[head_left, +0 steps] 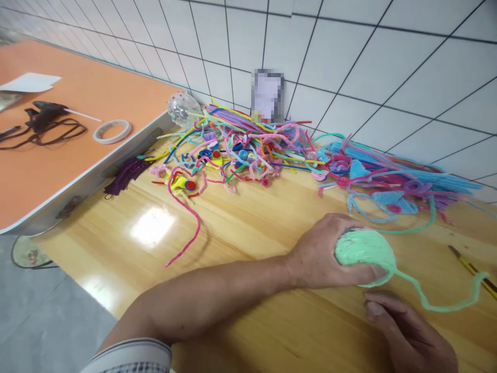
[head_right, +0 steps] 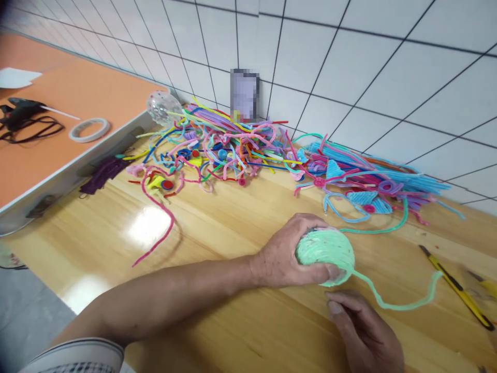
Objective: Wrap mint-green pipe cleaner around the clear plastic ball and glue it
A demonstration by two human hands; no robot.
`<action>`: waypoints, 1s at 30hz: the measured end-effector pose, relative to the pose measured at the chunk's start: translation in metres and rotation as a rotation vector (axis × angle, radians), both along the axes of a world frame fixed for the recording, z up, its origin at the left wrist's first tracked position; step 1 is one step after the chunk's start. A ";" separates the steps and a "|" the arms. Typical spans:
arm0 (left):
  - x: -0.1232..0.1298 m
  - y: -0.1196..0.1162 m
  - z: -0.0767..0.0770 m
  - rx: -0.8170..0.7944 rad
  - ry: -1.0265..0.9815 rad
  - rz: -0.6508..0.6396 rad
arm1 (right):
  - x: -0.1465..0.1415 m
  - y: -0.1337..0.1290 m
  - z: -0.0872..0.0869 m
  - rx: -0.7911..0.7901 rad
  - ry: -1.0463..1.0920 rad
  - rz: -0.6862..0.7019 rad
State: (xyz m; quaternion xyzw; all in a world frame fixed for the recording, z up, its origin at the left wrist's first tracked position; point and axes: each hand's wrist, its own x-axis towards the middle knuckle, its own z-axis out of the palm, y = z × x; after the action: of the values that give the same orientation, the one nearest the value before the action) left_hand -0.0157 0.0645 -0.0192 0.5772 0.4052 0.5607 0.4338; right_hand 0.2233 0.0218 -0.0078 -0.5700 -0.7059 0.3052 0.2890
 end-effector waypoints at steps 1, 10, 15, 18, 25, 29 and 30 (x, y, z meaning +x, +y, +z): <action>0.000 0.000 0.000 -0.003 0.004 0.000 | 0.000 0.000 0.000 -0.007 0.003 0.006; 0.000 -0.001 0.000 0.012 0.000 0.004 | -0.002 0.000 0.001 -0.038 0.018 -0.021; -0.001 -0.001 0.004 -0.024 0.039 -0.004 | 0.005 -0.002 -0.002 -0.140 0.007 -0.028; -0.001 -0.001 0.004 -0.024 0.040 -0.003 | 0.005 -0.002 -0.003 -0.130 0.023 -0.011; -0.001 -0.003 0.003 -0.014 0.024 0.008 | 0.004 -0.002 -0.006 -0.105 0.067 -0.005; 0.000 -0.002 0.002 -0.016 0.028 0.008 | 0.011 -0.002 -0.010 -0.113 0.049 0.016; 0.000 -0.002 0.002 -0.014 0.027 0.007 | 0.012 -0.002 -0.010 -0.109 0.046 0.019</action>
State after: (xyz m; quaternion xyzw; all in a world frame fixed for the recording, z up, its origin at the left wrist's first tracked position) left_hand -0.0161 0.0625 -0.0172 0.5802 0.4171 0.5515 0.4304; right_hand 0.2355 0.0196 -0.0180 -0.5709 -0.6869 0.3589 0.2708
